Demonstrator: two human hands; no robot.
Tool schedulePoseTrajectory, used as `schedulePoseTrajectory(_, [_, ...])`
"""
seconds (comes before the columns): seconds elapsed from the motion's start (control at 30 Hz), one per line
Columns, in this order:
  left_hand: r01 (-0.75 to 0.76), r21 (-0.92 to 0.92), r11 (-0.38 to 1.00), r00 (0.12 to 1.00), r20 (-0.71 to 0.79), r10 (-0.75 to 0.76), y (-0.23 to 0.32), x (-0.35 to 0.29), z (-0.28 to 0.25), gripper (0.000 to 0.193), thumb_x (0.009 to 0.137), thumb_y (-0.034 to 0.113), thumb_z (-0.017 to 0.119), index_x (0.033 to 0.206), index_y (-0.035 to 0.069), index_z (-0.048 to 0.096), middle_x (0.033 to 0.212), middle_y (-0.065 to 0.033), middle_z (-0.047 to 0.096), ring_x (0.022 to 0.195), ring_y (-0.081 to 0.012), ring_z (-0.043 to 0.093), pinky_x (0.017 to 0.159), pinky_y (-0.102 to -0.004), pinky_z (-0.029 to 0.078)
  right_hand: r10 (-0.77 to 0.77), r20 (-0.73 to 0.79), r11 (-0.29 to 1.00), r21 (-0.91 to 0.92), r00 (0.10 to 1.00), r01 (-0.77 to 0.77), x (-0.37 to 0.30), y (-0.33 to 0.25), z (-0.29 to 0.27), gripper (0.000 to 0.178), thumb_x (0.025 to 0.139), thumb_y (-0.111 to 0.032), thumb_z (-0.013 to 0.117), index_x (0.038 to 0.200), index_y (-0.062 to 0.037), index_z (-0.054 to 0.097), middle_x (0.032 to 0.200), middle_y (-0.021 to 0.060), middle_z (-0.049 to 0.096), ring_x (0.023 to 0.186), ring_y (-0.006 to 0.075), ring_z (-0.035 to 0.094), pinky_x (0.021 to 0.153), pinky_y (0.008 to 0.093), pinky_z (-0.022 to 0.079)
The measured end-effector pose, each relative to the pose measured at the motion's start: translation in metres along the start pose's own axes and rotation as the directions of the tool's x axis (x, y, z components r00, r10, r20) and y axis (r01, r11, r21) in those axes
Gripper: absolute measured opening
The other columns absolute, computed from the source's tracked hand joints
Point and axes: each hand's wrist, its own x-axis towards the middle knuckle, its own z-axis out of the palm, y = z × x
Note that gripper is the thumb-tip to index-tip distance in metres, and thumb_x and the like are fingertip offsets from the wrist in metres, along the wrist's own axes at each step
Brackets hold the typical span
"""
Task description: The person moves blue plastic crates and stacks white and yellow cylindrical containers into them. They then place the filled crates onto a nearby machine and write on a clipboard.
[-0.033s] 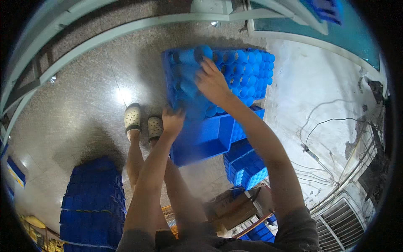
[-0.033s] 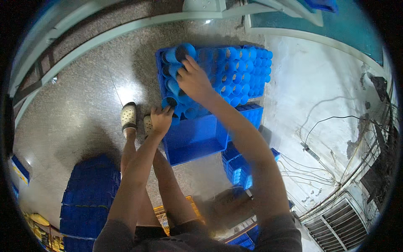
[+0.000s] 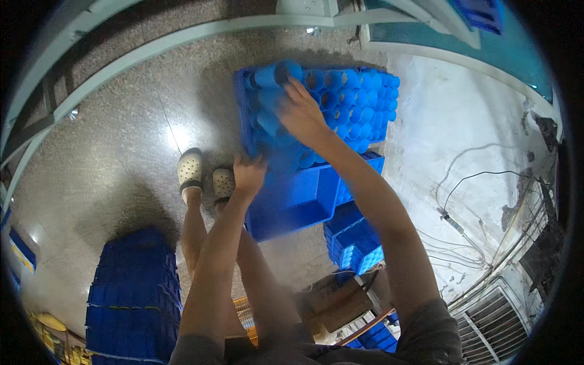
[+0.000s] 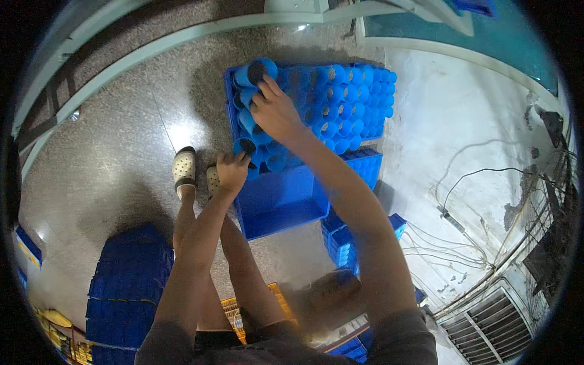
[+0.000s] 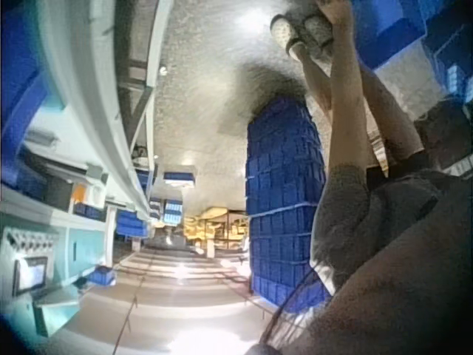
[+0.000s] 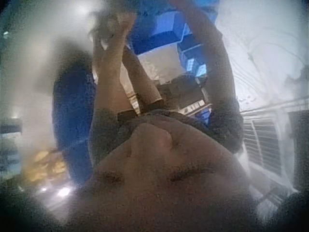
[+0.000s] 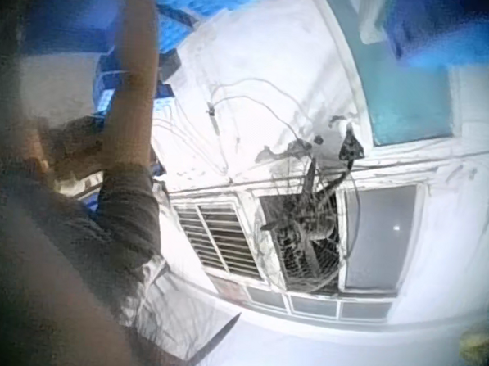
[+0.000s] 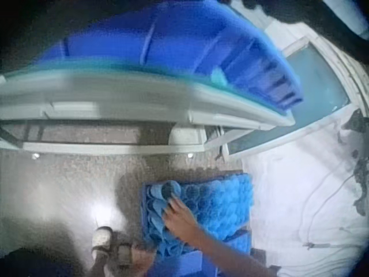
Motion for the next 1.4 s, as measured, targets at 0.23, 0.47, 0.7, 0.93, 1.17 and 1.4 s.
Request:
schedulePoseTrajectory(0.23, [-0.126,0.009,0.992,0.987,0.1,0.124,-0.007,-0.013,0.027,0.007,0.071,0.007,0.068,0.065,0.008,0.063,0.077,-0.009,0.06,0.061,-0.0229,0.053,0.071,-0.0413,0.043,-0.028,0.244,1.0,0.007,0.969,0.027,-0.001,-0.016,0.075,0.01,0.077,-0.011,0.062,0.075,-0.009,0.073,0.087,0.0064,0.066,0.108,0.0267,0.055,0.115,0.0505,0.026])
schedulePoseTrajectory(0.47, [0.012,-0.047,0.999,0.974,0.228,-0.001,0.018,0.023,0.025,0.01,0.082,0.013,0.066,0.087,0.005,0.067,0.091,-0.0127,0.065,0.067,-0.0257,0.062,0.068,-0.0377,0.049,0.031,0.319,0.986,-0.166,0.947,0.024,0.005,-0.02,0.064,0.015,0.083,-0.015,0.059,0.09,-0.0114,0.072,0.115,0.0079,0.063,0.126,0.0268,0.047,0.116,0.0521,0.022])
schedulePoseTrajectory(0.7, [0.645,-0.452,0.616,0.729,0.121,-0.674,-0.033,-0.004,0.02,0.034,0.094,0.031,0.056,0.111,0.002,0.063,0.101,-0.0208,0.064,0.092,-0.0374,0.062,0.082,-0.0462,0.05,0.247,-0.006,0.961,0.128,0.969,-0.244,-0.05,-0.078,0.055,0.022,0.081,-0.015,0.061,0.101,-0.0092,0.068,0.12,0.0098,0.06,0.129,0.0284,0.044,0.116,0.0536,0.021])
schedulePoseTrajectory(0.93, [0.898,-0.439,-0.027,0.304,0.665,-0.683,-0.118,0.039,0.135,0.08,0.093,0.07,0.032,0.124,0.001,0.057,0.118,-0.0213,0.061,0.111,-0.0373,0.056,0.094,-0.0462,0.044,0.257,0.683,0.318,0.608,0.684,-0.727,-0.161,-0.303,-0.054,0.029,0.083,-0.017,0.065,0.109,-0.0047,0.063,0.114,0.021,0.059,0.112,0.0378,0.051,0.095,0.0474,0.043])
schedulePoseTrajectory(1.17, [0.954,-0.298,-0.016,0.224,0.749,-0.624,-0.143,0.067,0.169,0.084,0.093,0.07,0.027,0.133,0.001,0.053,0.13,-0.0222,0.056,0.12,-0.0366,0.053,0.101,-0.0445,0.042,0.335,0.869,0.129,0.342,0.365,-0.931,-0.156,-0.354,-0.093,0.03,0.086,-0.023,0.063,0.11,-0.0049,0.064,0.116,0.0196,0.059,0.111,0.0368,0.053,0.095,0.0455,0.043])
schedulePoseTrajectory(1.4, [0.867,-0.472,-0.159,0.322,0.774,-0.545,-0.163,0.056,0.14,0.09,0.091,0.073,0.026,0.132,-0.003,0.053,0.132,-0.0241,0.053,0.121,-0.0367,0.052,0.101,-0.0494,0.04,0.575,0.74,0.079,0.373,0.348,-0.924,-0.133,-0.357,-0.109,0.029,0.075,-0.011,0.066,0.103,-0.0039,0.064,0.104,0.0166,0.065,0.099,0.0382,0.061,0.084,0.0455,0.051])
